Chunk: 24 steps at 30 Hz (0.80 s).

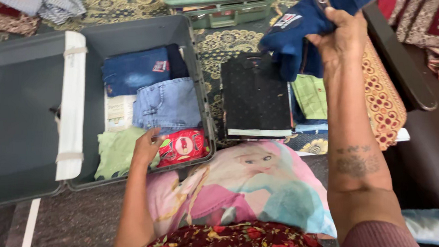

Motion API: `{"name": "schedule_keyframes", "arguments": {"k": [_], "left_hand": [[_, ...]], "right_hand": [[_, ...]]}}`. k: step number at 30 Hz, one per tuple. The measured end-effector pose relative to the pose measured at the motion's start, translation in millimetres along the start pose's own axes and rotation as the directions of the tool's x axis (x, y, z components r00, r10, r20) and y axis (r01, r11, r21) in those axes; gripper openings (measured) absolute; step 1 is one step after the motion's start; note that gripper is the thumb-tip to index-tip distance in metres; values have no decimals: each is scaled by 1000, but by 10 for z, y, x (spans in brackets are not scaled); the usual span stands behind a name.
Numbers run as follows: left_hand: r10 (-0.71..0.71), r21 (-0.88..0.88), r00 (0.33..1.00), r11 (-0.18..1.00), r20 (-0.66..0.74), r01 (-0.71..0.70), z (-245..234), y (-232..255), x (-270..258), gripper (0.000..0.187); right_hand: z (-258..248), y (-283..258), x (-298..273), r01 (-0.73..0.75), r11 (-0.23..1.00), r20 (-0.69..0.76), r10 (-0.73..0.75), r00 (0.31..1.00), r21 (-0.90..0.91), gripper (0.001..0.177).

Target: The person packs a suitcase by taking folded clothes from a pile on the bed and arranging them into a grey suitcase.

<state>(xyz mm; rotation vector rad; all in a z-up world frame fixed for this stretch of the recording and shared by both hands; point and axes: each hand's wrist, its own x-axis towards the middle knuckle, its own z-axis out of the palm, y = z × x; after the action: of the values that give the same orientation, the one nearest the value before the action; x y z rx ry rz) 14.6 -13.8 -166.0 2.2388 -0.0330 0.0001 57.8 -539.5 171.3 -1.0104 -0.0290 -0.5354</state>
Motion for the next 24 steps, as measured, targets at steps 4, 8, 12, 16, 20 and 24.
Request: {"name": "schedule_keyframes", "arguments": {"k": [4, 8, 12, 16, 20, 24], "left_hand": [[-200, -271, 979, 941, 42, 204, -168, 147, 74, 46], [-244, -710, 966, 665, 85, 231, -765, 458, 4, 73], [-145, -931, 975, 302, 169, 207, -1408, 411, -292, 114], [-564, -510, 812, 748, -150, 425, -1735, 19, -630, 107], [-168, 200, 888, 941, -428, 274, -1477, 304, -582, 66], [56, -265, 993, 961, -103, -82, -265, 1376, -427, 38]], "right_hand": [[759, 205, -273, -143, 990, 259, 133, 957, 19, 32], [1397, 849, -517, -325, 940, 411, 256, 875, 107, 26], [1585, 2129, -841, -637, 771, 438, 574, 692, -3, 23], [1234, 3043, -1489, -634, 450, -11, 810, 586, -629, 75], [514, 2656, -1498, -351, 804, 337, 539, 772, -481, 56], [-534, 1864, -876, -39, 675, 70, 133, 989, -737, 45]]}}
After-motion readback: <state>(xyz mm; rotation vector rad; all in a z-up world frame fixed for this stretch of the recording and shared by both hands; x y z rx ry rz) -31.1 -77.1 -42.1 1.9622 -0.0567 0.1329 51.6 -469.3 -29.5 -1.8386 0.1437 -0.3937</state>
